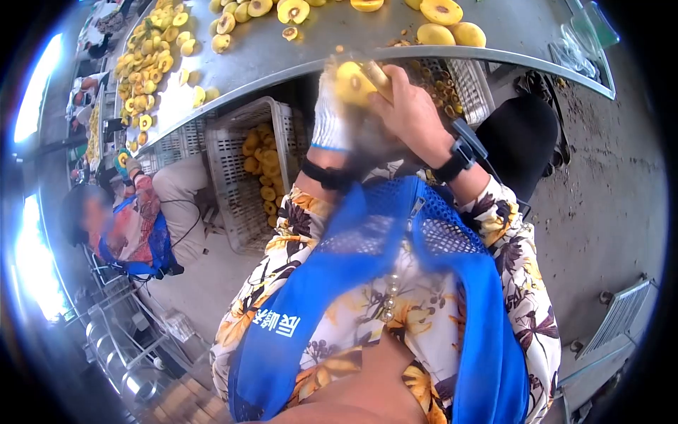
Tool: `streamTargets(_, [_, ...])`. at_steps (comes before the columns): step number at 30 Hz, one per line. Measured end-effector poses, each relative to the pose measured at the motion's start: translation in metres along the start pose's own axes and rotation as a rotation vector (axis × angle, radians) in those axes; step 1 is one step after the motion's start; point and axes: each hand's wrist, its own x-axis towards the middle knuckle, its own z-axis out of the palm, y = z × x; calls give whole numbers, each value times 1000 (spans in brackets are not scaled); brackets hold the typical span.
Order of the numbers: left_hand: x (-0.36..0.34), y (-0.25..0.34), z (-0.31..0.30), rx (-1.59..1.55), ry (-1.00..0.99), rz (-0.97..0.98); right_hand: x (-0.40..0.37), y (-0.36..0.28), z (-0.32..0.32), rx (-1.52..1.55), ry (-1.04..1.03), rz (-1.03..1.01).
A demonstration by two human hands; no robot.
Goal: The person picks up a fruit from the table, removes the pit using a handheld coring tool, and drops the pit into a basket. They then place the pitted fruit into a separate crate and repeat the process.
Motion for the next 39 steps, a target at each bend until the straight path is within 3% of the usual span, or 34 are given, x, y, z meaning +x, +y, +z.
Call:
streamTargets(5, [1, -5, -6, 147, 153, 32, -24, 0, -4, -54, -137, 46])
streamTargets(8, [12, -13, -24, 77, -91, 17, -27, 1, -2, -82, -153, 55])
streamTargets(14, [3, -18, -11, 3, 86, -18, -32, 3, 3, -67, -157, 31])
streamTargets(17, [15, -31, -30, -1, 62, 65, -36, 9, 7, -55, -190, -10])
streamTargets(19, [12, -32, -34, 417, 23, 381, -39, 11, 11, -43, -230, -10])
streamTargets(23, [8, -12, -38, 430, -154, 160, -42, 9, 11, 2, -263, -52])
streamTargets(26, [16, 5, -47, 98, -322, -383, -44, 12, 13, 0, -394, 3])
streamTargets(28, [10, 11, -44, 190, -283, -418, -44, 18, 17, -19, -414, 9])
streamTargets(32, [27, -5, -59, 230, -169, -279, -36, 21, 14, -54, -366, -6])
streamTargets(36, [-1, 5, -34, 287, -90, -145, -29, 23, 19, 42, -295, -13])
streamTargets(38, [-8, 4, -27, 355, -15, -126, -34, 12, 18, 115, -315, 92])
streamTargets(39, [20, -21, -56, 259, -25, 82, -35, 2, 18, 155, -329, 170])
